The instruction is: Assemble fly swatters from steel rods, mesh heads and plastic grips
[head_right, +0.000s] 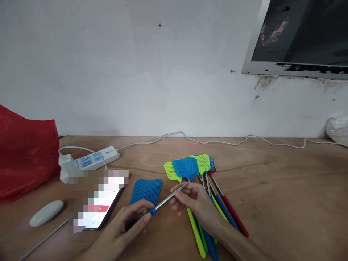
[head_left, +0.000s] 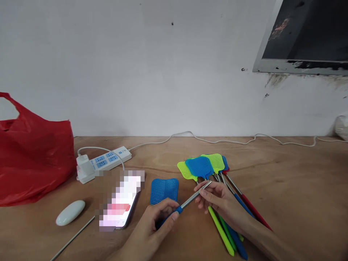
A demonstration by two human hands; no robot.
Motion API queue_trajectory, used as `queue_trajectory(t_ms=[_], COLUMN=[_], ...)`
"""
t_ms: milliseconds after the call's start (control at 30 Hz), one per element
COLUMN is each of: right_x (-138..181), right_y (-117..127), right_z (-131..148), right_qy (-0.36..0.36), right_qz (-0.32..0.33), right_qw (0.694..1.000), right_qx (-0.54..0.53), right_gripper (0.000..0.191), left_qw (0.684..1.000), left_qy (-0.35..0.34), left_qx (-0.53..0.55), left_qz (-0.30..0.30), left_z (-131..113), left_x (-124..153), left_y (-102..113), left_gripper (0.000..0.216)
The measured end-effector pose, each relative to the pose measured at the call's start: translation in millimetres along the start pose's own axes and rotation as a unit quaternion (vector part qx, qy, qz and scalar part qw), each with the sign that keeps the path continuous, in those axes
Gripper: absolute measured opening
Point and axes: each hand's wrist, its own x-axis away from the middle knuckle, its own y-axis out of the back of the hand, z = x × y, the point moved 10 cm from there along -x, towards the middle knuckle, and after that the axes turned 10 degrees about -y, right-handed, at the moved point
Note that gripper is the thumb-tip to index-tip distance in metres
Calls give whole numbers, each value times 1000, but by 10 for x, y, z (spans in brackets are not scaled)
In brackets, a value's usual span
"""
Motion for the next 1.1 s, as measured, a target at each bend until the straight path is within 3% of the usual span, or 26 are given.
queue_trajectory(t_ms=[167, 267, 367, 600, 867, 1100], right_x=[-12, -13, -3, -11, -3, -11], right_y=[226, 316, 332, 220, 205, 219], right_z=[64, 77, 65, 30, 60, 65], right_qy=[35, 40, 35, 33, 35, 46], right_qz=[-82, -112, -126, -98, -95, -92], right_qw=[995, 991, 991, 993, 993, 993], right_qx=[-43, -54, -37, 56, 62, 60], right_gripper=[37, 37, 38, 41, 39, 39], left_qw=[987, 962, 945, 950, 952, 942], left_qy=[-121, -131, -124, -123, -95, -64], left_qx=[-106, -235, -303, -287, -278, -328], left_qz=[-6, -32, -12, 5, 82, 11], left_z=[-198, -121, -41, -84, -10, 126], left_x=[-40, -65, -80, -84, -65, -134], left_y=[88, 167, 134, 101, -37, 142], left_gripper=[27, 31, 35, 27, 82, 50])
